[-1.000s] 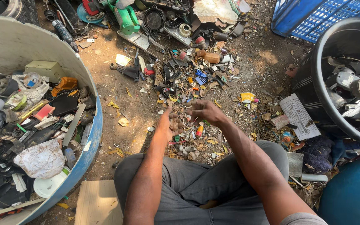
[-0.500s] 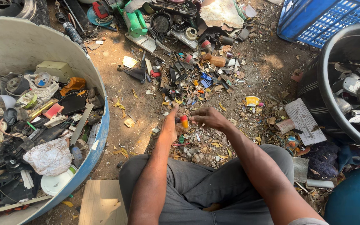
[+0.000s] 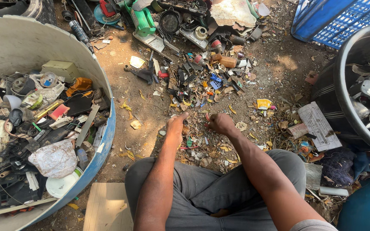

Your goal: The person sits on the ground and sorts through a pile of electronic waste, picking up various components and placing them into nearby bins. They handle items one at a time, separating them into different containers.

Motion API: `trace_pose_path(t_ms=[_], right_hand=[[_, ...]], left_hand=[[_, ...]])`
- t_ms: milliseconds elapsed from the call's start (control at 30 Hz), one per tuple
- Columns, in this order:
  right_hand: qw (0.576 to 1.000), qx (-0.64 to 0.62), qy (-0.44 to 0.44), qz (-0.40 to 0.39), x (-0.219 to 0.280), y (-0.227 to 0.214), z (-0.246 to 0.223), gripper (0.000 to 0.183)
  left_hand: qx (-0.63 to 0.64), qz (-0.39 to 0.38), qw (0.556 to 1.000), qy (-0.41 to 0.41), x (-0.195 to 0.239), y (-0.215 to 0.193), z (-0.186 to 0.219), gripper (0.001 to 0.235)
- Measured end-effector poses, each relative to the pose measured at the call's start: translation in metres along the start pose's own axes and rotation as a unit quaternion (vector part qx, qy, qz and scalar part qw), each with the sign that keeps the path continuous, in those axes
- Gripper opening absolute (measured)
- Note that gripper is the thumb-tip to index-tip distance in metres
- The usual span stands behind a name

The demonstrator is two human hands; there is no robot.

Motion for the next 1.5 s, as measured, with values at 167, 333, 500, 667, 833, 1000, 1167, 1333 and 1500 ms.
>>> trace_pose_path(t_ms=[167,333,500,667,833,1000,1167,1333,1500], right_hand=[[0.946,-0.315,0.073,-0.03,0.004,-0.02,-0.013,0.023],[0.99,-0.098,-0.092,0.04,0.018,-0.011,-0.042,0.025],[0.994,0.08,-0.069,0.013,0.012,0.029,-0.025,0.038],[0.996,0.014,-0.039,0.081,0.004,0.015,-0.006,0.042],[0.992,0.043,-0.11,-0.038,0.04,0.018,-0.038,0.018],[0.995,-0.008,-0.081,-0.065,0.059,0.035,-0.053,0.028],[0.988,-0.092,-0.116,-0.034,0.033,0.02,-0.033,0.014],[0.993,-0.109,0.01,-0.041,0.03,-0.011,-0.01,0.015],[0.989,-0.125,0.035,-0.065,0.052,0.001,-0.065,0.019]], left_hand=[[0.019,0.011,0.995,-0.098,0.016,0.0,0.005,0.04],[0.071,-0.006,0.99,-0.123,0.018,0.002,0.004,0.034],[0.086,-0.023,0.995,-0.048,-0.005,0.0,-0.002,0.024],[0.01,0.034,0.999,0.04,-0.018,-0.009,-0.002,0.017],[-0.436,0.011,0.863,0.254,-0.006,0.009,-0.011,0.014],[-0.697,-0.09,0.656,0.275,-0.01,0.029,-0.069,0.006],[-0.603,-0.053,0.732,0.313,-0.023,0.029,-0.056,0.012],[-0.477,0.062,0.84,0.251,-0.019,0.002,-0.014,0.029],[-0.44,0.096,0.87,0.203,-0.006,-0.002,0.003,0.026]])
Point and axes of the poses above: each hand's wrist, its own x-axis away from the middle knuckle, its own y-axis out of the palm, z = x × y, the point moved 7 cm from there along -x, towards the middle knuckle, and after that the axes turned 15 degrees about z, right-handed, at the moved point
